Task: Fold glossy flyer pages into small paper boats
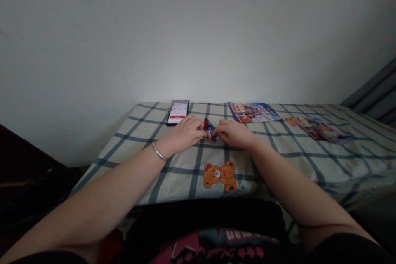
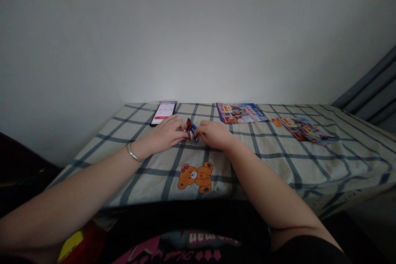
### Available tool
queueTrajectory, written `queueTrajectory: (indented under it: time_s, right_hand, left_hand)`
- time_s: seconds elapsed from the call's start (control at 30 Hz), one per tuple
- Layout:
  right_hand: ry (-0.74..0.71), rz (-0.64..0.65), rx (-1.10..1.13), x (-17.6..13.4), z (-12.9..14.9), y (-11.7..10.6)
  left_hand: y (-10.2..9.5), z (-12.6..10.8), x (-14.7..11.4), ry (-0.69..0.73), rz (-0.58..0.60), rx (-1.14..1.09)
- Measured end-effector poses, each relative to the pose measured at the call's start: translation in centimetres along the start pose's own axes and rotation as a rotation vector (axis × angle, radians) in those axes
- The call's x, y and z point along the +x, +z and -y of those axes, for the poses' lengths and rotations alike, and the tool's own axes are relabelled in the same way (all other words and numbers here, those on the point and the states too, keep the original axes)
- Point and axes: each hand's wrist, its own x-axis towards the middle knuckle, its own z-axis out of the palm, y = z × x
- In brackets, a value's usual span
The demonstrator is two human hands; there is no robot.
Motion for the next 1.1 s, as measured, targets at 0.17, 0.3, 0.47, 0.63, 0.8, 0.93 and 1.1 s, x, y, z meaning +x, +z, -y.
queueTrajectory:
  time_s: [0.17,0.3,0.47,0.63,0.8,0.93,1.1]
  right_hand:
    - [0.105,-0.193,0.174,0.1,-0.3,-0.1]
    - [0.073,-0.201,0.243,0.1,0.4,-0.8]
    - [0.166,-0.073,0.165,0.0,2.4,-1.2]
    - [0.261,-0.071,0.025,0.1,2.8,-0.9]
    - [0.326,-0.135,-0.005,0.4,1.7,-0.9]
    - [0.435,-0.212,-0.016,1.3,-0.1,-1.1]
    - [0.5,-0.195,0.006,3.1,-3.3,-1.7]
  left_hand:
    - [-0.5,-0.3,0.0,-0.08,-0.069,0.027]
    - [-0.8,-0.7,0.1,-0.105,-0.092,0.012]
    - [-1.2,-1.1,0.3,-0.161,-0.11,0.056]
    - [-1.2,-1.0,0.3,-0.239,-0.128,0.077]
    - [-1.1,-1.0,0.3,-0.231,-0.115,0.066]
    - [-0.9,-1.1,0.3,-0.198,-0.11,0.07]
    - [-0.6,-1.1,0.3,-0.178,-0.057,0.033]
